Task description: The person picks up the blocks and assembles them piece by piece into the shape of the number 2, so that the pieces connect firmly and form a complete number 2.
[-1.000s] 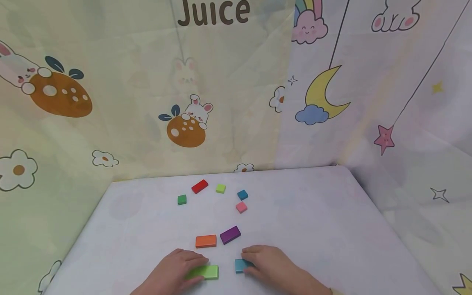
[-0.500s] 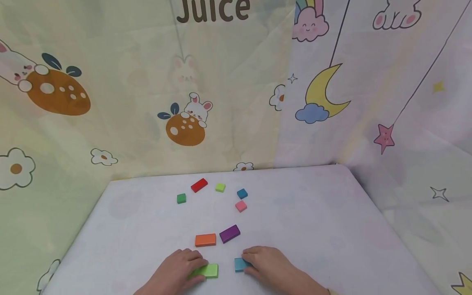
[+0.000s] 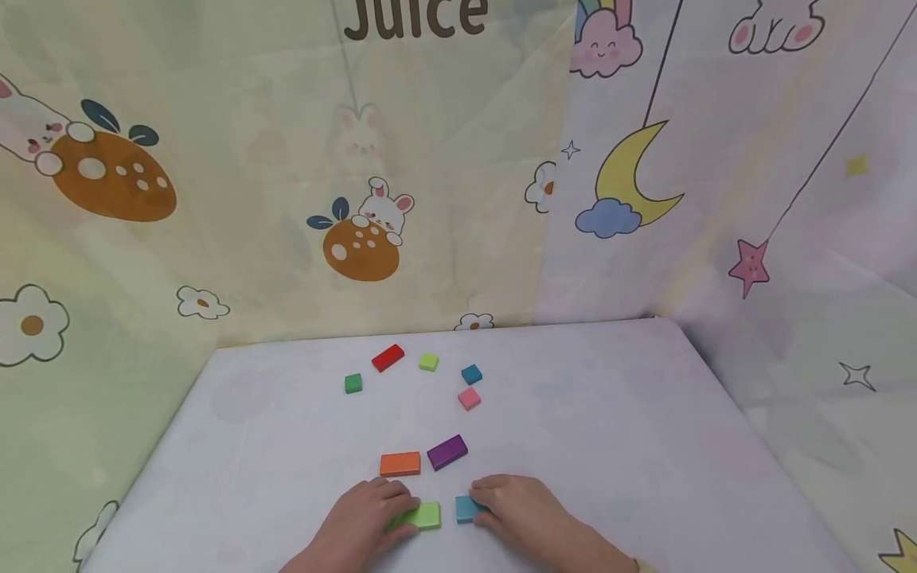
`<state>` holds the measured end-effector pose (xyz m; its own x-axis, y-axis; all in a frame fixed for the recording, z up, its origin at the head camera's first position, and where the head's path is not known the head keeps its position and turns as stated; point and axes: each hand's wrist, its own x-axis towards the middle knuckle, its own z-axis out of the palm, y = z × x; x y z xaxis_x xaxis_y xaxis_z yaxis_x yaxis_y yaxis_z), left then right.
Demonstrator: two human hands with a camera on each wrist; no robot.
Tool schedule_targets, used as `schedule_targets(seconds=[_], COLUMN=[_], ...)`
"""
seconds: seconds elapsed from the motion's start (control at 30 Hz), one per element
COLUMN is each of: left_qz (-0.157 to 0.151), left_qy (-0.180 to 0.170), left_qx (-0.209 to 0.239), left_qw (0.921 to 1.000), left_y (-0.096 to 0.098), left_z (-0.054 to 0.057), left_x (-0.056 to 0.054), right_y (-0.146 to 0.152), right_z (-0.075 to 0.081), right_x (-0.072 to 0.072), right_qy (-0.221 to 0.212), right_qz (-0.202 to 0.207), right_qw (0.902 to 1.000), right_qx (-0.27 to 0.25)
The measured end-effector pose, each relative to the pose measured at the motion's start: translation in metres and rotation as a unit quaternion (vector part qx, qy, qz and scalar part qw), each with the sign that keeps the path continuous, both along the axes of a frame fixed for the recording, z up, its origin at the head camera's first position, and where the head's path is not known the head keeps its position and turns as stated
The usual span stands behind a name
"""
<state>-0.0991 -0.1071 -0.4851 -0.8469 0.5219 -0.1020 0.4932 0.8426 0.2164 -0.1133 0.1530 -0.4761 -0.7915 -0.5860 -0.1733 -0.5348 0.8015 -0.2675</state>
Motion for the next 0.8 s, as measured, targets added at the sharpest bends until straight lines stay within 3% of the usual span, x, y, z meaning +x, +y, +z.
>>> schedule_targets(seconds=[0.23, 0.6, 0.8], left_qz=[0.003, -0.023, -0.017], left_qy=[0.002, 0.056, 0.052], left_qx=[0.000, 0.008, 0.002], left_qw=[1.0000, 0.9981, 0.9985], left_y=[0.013, 0.018, 0.021], left_z=[-0.003, -0.006, -0.005], left_x=[-0.005, -0.009, -0.010], right_y=[0.001, 0.003, 0.003], right_z=[-0.003, -0.004, -0.005], right_x=[-0.003, -0.007, -0.008], right_qy=[0.007, 0.024, 0.034], right_qz=[0.002, 0.012, 0.014], right_qw=[0.9999, 0.9991, 0.9986], right_qx=[-0.007, -0.032, -0.038])
